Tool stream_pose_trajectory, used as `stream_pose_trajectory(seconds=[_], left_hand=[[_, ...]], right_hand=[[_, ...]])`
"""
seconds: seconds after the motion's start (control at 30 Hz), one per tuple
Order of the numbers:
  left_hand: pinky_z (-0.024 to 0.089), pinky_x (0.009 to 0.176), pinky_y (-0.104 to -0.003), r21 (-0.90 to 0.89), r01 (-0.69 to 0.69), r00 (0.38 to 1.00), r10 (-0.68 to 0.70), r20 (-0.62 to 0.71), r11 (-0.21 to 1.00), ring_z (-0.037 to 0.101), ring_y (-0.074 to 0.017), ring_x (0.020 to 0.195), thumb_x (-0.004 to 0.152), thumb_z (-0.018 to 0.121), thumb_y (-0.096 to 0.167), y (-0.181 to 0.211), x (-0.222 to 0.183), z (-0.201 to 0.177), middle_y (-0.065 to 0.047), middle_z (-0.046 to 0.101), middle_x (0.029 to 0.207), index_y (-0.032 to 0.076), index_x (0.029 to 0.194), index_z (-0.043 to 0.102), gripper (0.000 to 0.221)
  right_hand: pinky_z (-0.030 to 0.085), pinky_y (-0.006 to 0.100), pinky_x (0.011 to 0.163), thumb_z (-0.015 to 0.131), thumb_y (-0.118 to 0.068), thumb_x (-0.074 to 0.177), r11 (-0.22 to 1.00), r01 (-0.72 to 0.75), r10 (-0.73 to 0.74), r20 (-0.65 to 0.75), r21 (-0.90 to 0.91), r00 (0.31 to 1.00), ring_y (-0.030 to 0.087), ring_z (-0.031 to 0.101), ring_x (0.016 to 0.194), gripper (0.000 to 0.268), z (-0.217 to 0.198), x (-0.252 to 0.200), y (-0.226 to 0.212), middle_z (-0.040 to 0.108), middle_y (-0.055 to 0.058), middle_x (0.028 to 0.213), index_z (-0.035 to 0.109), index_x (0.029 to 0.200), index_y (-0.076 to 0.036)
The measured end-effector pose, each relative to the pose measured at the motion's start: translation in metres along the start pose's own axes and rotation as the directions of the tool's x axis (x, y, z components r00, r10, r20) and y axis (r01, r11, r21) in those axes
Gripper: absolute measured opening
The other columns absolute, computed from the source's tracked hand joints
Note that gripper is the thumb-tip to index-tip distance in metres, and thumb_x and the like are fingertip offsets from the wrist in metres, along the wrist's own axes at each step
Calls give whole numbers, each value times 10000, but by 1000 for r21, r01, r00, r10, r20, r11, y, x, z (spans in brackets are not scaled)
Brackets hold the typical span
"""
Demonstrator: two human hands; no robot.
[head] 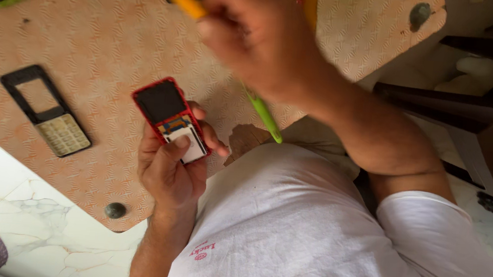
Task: The person cleans the internal components of a mobile phone using a toothbrush and a cleaning solution, then manipulates the circuit board and casing using a utility knife and a screwdriver.
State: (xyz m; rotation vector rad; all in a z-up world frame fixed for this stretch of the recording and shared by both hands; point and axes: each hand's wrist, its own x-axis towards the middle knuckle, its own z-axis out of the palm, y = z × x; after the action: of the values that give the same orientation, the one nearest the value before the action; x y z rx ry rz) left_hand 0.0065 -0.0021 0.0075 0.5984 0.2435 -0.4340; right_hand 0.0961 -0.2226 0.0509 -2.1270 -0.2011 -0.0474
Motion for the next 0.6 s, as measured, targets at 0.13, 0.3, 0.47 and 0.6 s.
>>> stream_pose_trajectory(seconds=[0.13,0.3,0.47,0.6], left_hand=[[627,748,-426,-9,115,990,-114,80,993,695,-317,866,1021,510,-23,25,-6,13,-286,624,1253,-91,1404,495,389],[634,774,-447,120,194,968,-210,139,974,724,-328,878,991,528,-46,58,2,31,-281,626,1235,-84,1474,481,487],[629,804,-442,226,296,931,-333,149,928,714,-313,902,955,540,-58,65,37,35,-258,642,1250,-68,1479,453,531],[607,905,-424,191,302,894,-346,283,934,707,-287,960,943,547,-78,61,59,26,-201,658,1248,-45,1458,481,520]], right_hand=[[493,203,560,649,-92,1081,797,-156,124,94,584,988,58,595,625,158,-25,-11,11,660,47,882,562,1186,-12],[457,205,524,643,-35,1001,716,-184,197,57,673,979,71,554,586,264,-39,-34,28,648,83,889,560,1248,11],[479,213,548,658,-16,1048,538,-150,212,39,830,977,88,561,591,240,-45,-52,39,698,148,914,539,1256,4],[491,210,573,620,-16,1040,746,-145,201,-13,650,979,95,571,615,240,-48,-66,26,701,161,911,563,1269,31]])
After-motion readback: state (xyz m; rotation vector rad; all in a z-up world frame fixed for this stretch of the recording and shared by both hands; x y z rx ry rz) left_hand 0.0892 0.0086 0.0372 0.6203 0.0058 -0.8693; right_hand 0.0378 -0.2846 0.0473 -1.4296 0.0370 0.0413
